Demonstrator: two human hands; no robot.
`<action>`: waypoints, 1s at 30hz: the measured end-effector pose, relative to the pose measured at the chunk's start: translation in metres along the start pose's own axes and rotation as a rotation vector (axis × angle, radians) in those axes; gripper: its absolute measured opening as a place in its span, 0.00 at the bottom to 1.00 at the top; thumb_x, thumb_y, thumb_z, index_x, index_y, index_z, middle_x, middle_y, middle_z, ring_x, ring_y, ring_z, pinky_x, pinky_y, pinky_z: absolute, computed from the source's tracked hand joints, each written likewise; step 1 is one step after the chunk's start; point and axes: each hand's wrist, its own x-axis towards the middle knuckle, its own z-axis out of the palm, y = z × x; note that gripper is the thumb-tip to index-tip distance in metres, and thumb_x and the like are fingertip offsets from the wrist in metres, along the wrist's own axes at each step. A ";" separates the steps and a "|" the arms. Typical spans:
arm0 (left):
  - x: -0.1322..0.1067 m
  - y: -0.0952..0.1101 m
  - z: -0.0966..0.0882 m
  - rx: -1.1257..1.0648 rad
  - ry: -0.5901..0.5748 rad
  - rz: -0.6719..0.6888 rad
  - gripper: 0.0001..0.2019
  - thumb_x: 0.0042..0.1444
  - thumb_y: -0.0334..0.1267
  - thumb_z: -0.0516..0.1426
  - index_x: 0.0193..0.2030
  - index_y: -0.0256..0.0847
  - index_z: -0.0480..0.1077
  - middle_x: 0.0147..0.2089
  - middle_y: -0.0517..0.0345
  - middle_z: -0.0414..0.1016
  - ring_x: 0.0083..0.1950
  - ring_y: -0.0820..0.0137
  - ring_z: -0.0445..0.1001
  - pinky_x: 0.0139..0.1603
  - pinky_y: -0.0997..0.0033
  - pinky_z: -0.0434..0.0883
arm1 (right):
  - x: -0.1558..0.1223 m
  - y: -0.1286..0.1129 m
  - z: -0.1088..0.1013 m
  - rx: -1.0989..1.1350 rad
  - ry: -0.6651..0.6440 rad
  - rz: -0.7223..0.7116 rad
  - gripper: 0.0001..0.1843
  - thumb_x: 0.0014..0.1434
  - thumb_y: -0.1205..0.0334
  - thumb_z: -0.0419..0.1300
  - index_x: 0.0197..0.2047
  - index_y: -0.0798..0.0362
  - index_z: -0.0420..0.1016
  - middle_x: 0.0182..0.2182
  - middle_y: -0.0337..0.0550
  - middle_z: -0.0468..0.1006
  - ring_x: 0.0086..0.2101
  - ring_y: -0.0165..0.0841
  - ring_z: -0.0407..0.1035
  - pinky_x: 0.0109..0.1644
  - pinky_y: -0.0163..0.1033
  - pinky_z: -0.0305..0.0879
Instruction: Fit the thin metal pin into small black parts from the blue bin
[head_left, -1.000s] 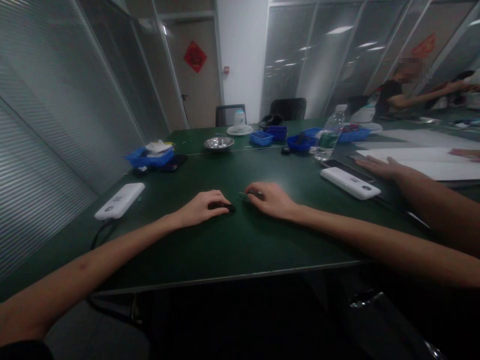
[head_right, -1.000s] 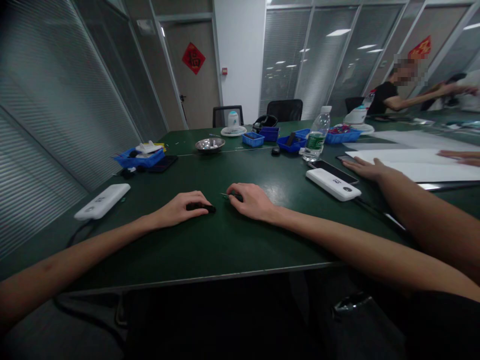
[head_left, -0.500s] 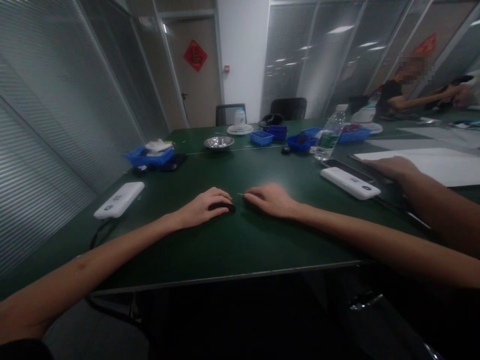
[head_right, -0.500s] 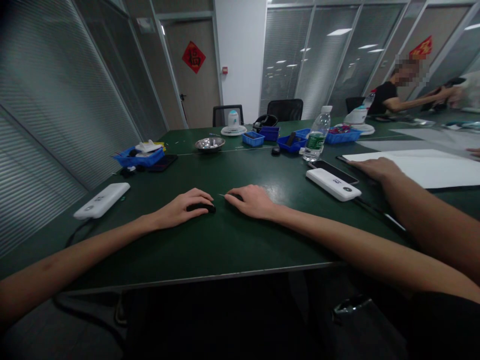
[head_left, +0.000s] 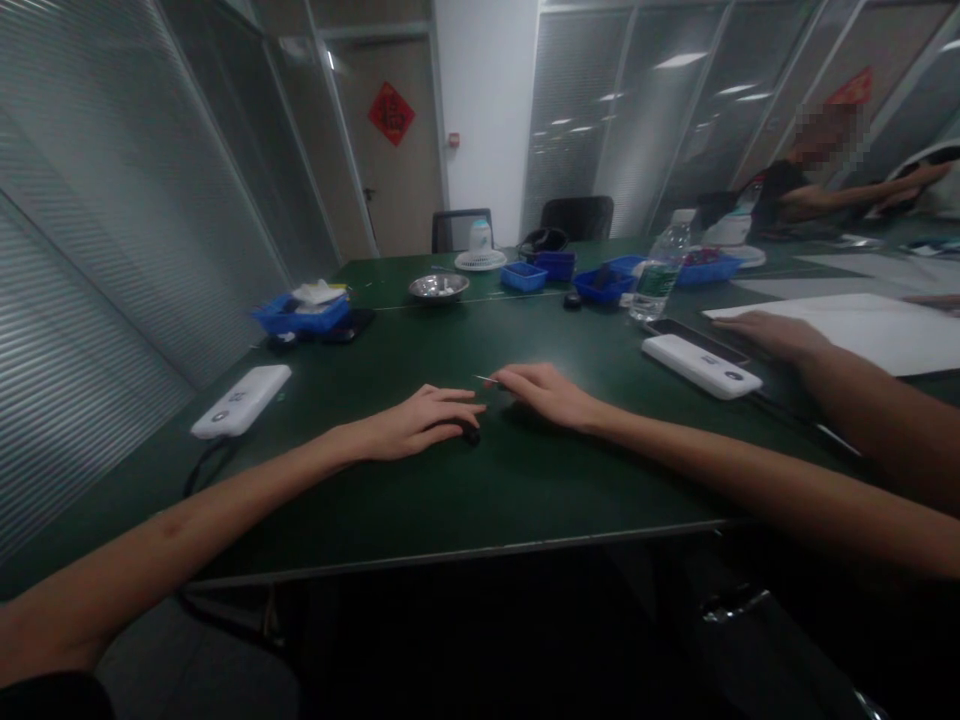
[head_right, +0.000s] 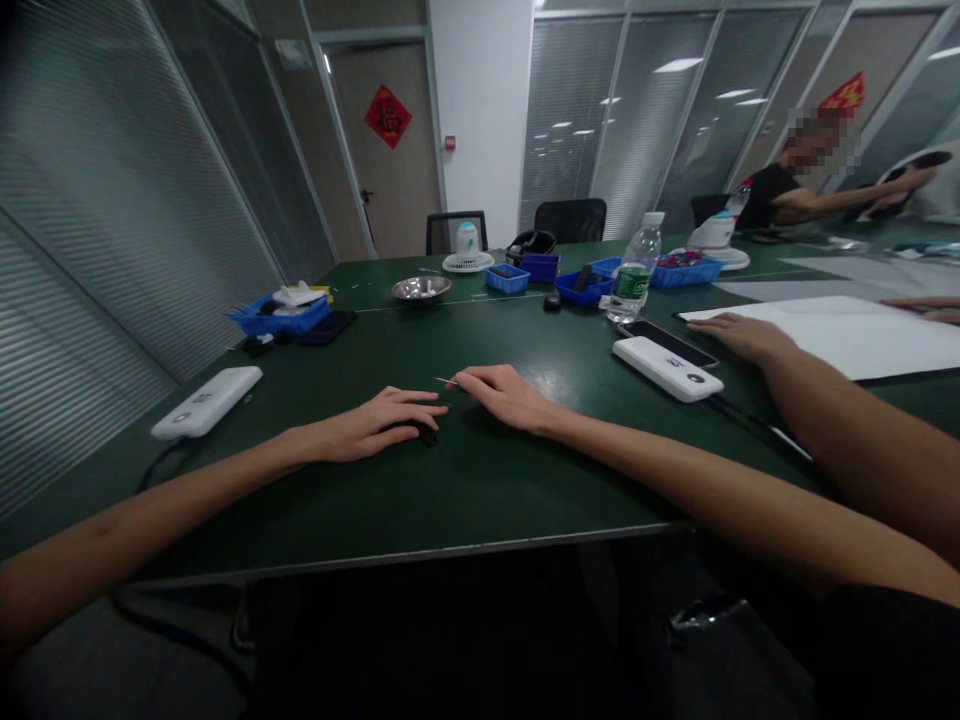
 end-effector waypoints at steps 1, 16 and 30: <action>0.000 0.000 0.000 0.003 0.001 0.000 0.16 0.74 0.37 0.51 0.62 0.51 0.73 0.72 0.52 0.68 0.76 0.57 0.58 0.71 0.47 0.57 | 0.000 0.000 0.000 0.003 -0.003 -0.010 0.29 0.75 0.42 0.47 0.54 0.53 0.82 0.36 0.41 0.78 0.34 0.33 0.68 0.40 0.38 0.60; -0.001 -0.006 0.001 0.034 -0.005 -0.038 0.15 0.75 0.39 0.49 0.62 0.49 0.71 0.75 0.51 0.63 0.79 0.58 0.53 0.73 0.48 0.53 | -0.001 -0.005 0.001 0.001 -0.013 -0.023 0.25 0.75 0.47 0.48 0.46 0.55 0.80 0.38 0.41 0.78 0.37 0.33 0.68 0.43 0.38 0.60; -0.005 -0.013 0.005 0.130 0.153 -0.024 0.19 0.71 0.43 0.56 0.67 0.47 0.69 0.64 0.49 0.74 0.69 0.57 0.67 0.70 0.51 0.58 | 0.000 -0.002 0.001 -0.017 -0.020 0.004 0.28 0.75 0.44 0.48 0.50 0.55 0.82 0.33 0.41 0.77 0.34 0.33 0.69 0.40 0.38 0.60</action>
